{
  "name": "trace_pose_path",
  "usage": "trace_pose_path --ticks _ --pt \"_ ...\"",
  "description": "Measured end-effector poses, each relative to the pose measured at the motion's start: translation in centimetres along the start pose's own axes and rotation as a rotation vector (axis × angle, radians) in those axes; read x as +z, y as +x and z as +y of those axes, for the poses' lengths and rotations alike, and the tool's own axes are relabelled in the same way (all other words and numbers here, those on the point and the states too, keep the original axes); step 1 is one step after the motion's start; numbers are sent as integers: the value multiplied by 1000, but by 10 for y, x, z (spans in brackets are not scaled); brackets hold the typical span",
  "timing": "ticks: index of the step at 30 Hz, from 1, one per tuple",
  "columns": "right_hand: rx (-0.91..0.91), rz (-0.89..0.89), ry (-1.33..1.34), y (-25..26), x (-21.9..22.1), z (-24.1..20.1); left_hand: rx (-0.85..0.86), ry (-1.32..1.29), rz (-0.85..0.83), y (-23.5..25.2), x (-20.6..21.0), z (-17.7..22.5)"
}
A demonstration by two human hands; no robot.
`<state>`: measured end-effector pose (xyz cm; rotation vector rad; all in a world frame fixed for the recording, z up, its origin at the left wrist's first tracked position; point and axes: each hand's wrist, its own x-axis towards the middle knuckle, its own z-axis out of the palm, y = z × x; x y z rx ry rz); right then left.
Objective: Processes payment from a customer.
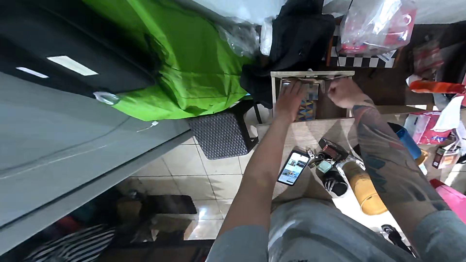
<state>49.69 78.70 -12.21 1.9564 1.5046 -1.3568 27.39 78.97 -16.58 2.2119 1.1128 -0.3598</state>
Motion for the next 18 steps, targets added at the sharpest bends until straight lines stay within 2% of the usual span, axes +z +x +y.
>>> trace_pose_path --ticks 2,4,7,9,11,14,17,18 --pt "-107 189 49 2 -12 -1 28 103 -27 -2 1 -9" --pt "-216 279 90 15 -11 3 68 150 -79 -3 -2 -12" --pt "-249 239 84 25 -6 -2 148 265 -125 -3 -7 -15" --pt "-229 195 76 20 -7 -8 192 243 -86 -8 -13 -17" --pt "-216 196 93 12 -11 -11 165 88 44 -19 -19 -18" --pt "-232 211 103 1 -20 -16 -39 -258 202 -43 -41 -11" --pt "-251 129 48 -8 -16 -19 -147 -797 475 -87 -53 -1" --pt "-245 107 24 -12 -11 -19 -82 -1056 542 -100 -54 0"
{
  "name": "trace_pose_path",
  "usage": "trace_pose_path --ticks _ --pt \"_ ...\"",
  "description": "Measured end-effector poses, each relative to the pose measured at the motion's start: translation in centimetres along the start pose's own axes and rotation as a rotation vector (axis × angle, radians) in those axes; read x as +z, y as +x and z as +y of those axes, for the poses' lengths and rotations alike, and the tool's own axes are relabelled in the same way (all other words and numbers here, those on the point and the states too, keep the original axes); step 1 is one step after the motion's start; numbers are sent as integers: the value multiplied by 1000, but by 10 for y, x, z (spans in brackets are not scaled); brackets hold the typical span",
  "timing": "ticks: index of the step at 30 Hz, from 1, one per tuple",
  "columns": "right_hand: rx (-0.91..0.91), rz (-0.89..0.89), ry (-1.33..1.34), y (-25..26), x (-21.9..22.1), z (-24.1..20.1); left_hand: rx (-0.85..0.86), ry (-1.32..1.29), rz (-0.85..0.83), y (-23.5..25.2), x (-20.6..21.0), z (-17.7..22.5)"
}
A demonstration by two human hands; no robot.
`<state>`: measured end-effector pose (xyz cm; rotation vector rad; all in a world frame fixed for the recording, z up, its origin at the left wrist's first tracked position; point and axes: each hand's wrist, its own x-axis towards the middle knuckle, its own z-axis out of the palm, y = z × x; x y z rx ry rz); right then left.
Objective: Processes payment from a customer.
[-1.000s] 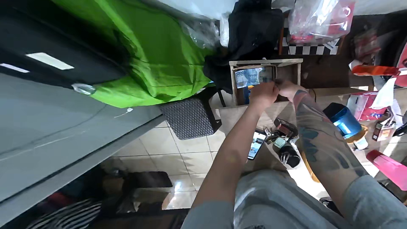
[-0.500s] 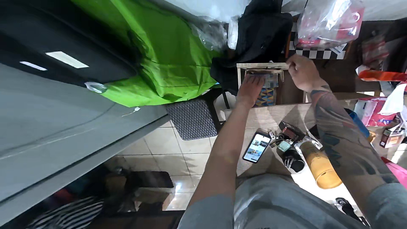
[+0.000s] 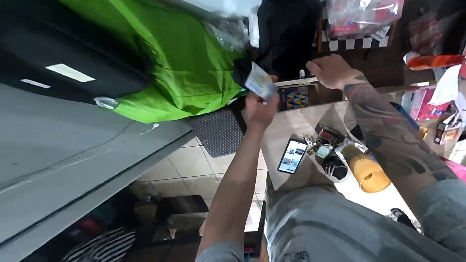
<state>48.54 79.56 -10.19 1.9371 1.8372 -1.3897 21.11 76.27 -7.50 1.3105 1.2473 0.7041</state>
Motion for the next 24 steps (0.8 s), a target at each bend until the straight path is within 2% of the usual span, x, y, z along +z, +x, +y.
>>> trace_pose_path --ticks 2,3,5,7,10,12,14,16,17,18,20,24 --pt "22 -68 -37 -11 11 -4 -3 -460 10 -20 -11 9" --pt "33 -107 -60 -14 16 -7 -28 -604 11 -29 -17 13" --pt "79 -217 -85 -22 27 -14 -85 -726 -9 -51 -29 20" --pt "142 -333 -111 -28 39 -20 -108 -722 -44 -71 -38 21" --pt "173 -344 -139 -42 42 -31 -142 -593 -93 -98 -38 24" --pt "137 -118 -32 -55 37 -35 -182 -385 -132 -117 -22 28" --pt "64 128 27 -84 18 -46 -322 -128 -180 -138 6 35" --pt "76 253 45 -138 -8 -68 -447 30 -242 -158 42 34" --pt "86 297 34 -168 -16 -76 -444 96 -275 -168 59 30" --pt "81 321 12 -198 -21 -80 -422 170 -300 -176 74 25" --pt "136 250 -67 -251 -18 -86 -398 292 -305 -186 100 18" --pt "160 108 -195 -313 36 -97 -220 473 -215 -193 136 -1"
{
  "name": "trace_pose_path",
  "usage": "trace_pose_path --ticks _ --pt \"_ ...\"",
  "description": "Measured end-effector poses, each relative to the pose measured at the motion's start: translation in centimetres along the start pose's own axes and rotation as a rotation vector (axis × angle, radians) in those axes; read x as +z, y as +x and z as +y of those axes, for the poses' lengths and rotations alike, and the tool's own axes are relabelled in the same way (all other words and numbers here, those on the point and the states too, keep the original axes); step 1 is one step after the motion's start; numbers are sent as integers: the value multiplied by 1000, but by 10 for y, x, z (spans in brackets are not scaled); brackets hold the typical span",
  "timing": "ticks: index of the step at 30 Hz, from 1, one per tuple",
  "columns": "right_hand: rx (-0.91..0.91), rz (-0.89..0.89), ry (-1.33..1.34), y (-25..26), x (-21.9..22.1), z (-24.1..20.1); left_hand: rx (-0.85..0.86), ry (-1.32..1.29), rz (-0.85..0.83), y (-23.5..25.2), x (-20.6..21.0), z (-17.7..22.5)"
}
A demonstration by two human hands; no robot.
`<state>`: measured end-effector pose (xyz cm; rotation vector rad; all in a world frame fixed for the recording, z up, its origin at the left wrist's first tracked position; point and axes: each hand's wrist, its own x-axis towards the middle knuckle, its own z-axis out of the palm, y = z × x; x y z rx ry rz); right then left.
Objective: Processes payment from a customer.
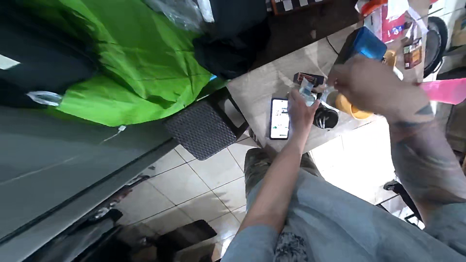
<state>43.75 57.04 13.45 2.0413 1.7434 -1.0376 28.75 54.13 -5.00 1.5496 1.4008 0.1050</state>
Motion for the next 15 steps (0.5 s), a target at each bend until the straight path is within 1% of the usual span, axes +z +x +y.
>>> trace_pose_path --ticks 2,3,4,6,8,10,12,15 --pt "-10 6 13 -23 32 -15 19 67 -5 3 6 2" --pt "-6 45 52 -33 48 -21 6 89 -25 3 6 4" --pt "9 109 99 -42 66 -27 -19 93 -49 3 4 5" --pt "47 293 220 -53 103 -35 -93 23 -85 2 -6 4" --pt "121 394 377 -43 133 -37 -146 -82 -98 -2 -23 -1" --pt "173 465 502 -25 159 -35 -113 -172 -109 -4 -38 -14" --pt "178 513 603 -8 180 -33 -85 -278 -117 -4 -46 -30" --pt "144 519 757 12 200 -31 -73 -460 -134 -4 -50 -44"
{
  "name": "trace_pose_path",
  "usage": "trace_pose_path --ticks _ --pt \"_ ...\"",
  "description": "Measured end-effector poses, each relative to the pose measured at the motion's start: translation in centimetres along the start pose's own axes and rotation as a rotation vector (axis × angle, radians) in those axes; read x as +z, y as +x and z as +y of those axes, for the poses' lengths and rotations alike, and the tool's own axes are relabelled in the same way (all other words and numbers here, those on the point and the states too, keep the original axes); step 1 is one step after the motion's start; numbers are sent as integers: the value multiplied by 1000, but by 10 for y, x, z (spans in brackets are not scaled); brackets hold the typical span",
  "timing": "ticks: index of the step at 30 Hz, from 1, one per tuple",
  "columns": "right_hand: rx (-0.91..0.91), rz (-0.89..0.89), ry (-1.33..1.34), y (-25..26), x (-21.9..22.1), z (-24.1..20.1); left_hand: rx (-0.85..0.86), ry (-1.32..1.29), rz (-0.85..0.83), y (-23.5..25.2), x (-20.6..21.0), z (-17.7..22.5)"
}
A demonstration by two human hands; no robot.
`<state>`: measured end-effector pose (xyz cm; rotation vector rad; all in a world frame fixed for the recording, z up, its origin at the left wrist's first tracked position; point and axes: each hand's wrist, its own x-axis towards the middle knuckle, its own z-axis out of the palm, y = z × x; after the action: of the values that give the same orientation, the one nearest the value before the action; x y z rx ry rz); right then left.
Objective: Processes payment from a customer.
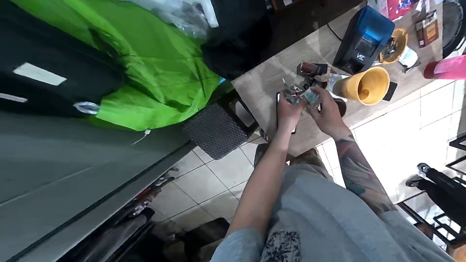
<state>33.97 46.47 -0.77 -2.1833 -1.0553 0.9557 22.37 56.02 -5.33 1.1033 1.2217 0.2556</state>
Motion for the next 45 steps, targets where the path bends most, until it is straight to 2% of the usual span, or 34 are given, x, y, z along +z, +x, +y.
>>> trace_pose_path --ticks 5,10,12,15,18,21,24,28,31,36,42,45 --pt "-8 46 107 11 12 14 15 -96 -36 4 -6 -1" --pt "29 230 81 15 7 18 72 -104 -72 14 -6 -5" --pt "-70 259 0 16 5 24 64 -111 -89 17 -7 -5" --pt "-166 184 -51 20 3 27 56 -124 -116 15 -9 -1" --pt "-31 -11 73 19 0 24 56 -174 -118 13 -9 -1" --pt "1 -62 162 14 -3 24 43 -234 -111 14 -6 -5" --pt "41 24 186 9 0 28 26 -238 -112 16 -3 -7" --pt "-6 76 91 6 1 33 -17 -186 -114 14 2 -8" --pt "-12 228 60 3 6 32 -27 -189 -130 12 5 -3" --pt "-3 454 207 -1 5 9 19 -41 -95 9 12 -2" --pt "-176 668 187 -9 0 -12 -30 264 -28 8 30 14" --pt "-255 692 182 -19 -8 -23 -46 347 -27 3 31 22"
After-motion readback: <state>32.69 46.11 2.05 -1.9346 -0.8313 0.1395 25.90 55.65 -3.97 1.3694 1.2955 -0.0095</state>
